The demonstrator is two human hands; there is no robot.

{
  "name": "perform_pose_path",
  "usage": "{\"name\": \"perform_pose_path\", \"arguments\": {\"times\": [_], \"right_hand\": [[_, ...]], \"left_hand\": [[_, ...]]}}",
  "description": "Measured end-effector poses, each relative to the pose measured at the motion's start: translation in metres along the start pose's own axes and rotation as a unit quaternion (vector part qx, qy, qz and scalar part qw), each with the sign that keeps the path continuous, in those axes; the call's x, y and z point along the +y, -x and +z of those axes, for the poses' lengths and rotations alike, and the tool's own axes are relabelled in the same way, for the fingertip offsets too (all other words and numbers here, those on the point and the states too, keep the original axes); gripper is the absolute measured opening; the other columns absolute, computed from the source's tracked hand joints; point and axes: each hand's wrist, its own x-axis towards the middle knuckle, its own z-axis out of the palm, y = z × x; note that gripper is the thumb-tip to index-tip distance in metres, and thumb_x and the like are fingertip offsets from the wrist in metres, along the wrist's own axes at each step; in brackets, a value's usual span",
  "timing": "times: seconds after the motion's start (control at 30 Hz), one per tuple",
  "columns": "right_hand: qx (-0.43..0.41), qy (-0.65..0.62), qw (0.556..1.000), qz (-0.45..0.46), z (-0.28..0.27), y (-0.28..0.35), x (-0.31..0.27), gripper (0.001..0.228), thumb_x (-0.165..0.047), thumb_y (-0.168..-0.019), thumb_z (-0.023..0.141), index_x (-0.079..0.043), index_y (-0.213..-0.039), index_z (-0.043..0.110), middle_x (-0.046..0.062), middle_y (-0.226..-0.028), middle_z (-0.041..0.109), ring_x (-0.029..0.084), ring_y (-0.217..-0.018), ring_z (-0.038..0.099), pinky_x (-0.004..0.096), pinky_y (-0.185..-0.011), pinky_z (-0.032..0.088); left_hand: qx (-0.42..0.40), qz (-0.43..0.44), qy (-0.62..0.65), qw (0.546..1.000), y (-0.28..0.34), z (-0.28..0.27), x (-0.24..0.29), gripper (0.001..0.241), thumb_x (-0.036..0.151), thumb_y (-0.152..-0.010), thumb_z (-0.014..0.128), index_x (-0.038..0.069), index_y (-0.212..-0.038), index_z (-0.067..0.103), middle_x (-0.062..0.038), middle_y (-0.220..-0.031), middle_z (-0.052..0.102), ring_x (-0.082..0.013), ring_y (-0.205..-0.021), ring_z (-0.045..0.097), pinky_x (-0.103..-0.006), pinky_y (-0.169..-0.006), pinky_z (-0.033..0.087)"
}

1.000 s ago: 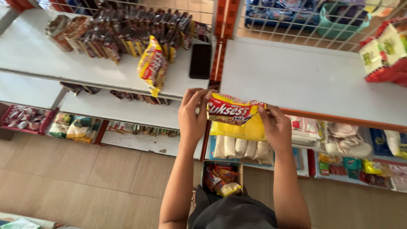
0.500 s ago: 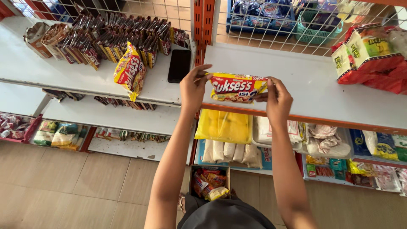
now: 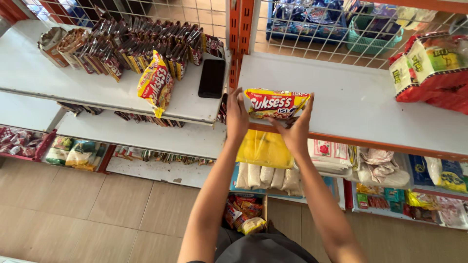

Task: The person wipes a shelf with a cloth, then repeatedly picks up snack packets from a cardboard box and arranges them on the shelf. The person handles multiple brands of instant noodles and snacks, placing them in neat rows.

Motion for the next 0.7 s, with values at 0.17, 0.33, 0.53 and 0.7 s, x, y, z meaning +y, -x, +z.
{"name": "perform_pose_path", "arguments": {"times": [0.17, 0.33, 0.53, 0.7], "right_hand": [[-0.013, 0.044, 0.999, 0.022, 0.031, -0.01, 0.022, 0.133, -0.026, -0.075, 0.096, 0.006, -0.162, 0.001, 0.03, -0.149, 0.039, 0.042, -0.132, 0.049, 0.044, -0.112, 0.043], [0.007, 0.093, 0.995, -0.02, 0.084, -0.057, 0.065, 0.123, -0.022, -0.08, 0.095, 0.006, -0.161, 0.008, 0.027, -0.138, 0.045, 0.045, -0.124, 0.052, 0.046, -0.108, 0.047], [-0.002, 0.108, 0.99, 0.087, 0.14, -0.122, 0.103, 0.101, -0.028, -0.079, 0.092, 0.005, -0.148, 0.026, 0.025, -0.133, 0.043, 0.046, -0.119, 0.054, 0.051, -0.092, 0.054], [0.043, 0.094, 0.99, 0.099, 0.162, -0.15, 0.128, 0.08, -0.027, -0.087, 0.088, 0.0, -0.139, 0.033, 0.022, -0.135, 0.044, 0.047, -0.116, 0.057, 0.053, -0.086, 0.055]], "left_hand": [[0.013, 0.123, -0.136, 0.983, 0.017, 0.004, -0.01, 0.045, 0.005, -0.109, 0.042, -0.001, -0.153, 0.036, -0.018, -0.165, 0.033, -0.0377, -0.159, 0.017, -0.0463, -0.125, 0.032], [-0.01, 0.132, -0.185, 0.974, 0.016, 0.006, -0.015, 0.066, -0.011, -0.091, 0.043, 0.0, -0.156, 0.034, -0.015, -0.167, 0.032, -0.0368, -0.16, 0.013, -0.0522, -0.129, 0.023], [-0.029, 0.129, -0.203, 0.97, 0.008, 0.007, -0.019, 0.068, -0.012, -0.089, 0.042, -0.001, -0.155, 0.034, -0.016, -0.167, 0.03, -0.0383, -0.16, 0.011, -0.0541, -0.128, 0.022], [-0.048, 0.118, -0.216, 0.968, 0.009, 0.007, -0.018, 0.068, -0.014, -0.088, 0.041, -0.001, -0.155, 0.035, -0.018, -0.166, 0.03, -0.0384, -0.159, 0.009, -0.054, -0.127, 0.023]]}}
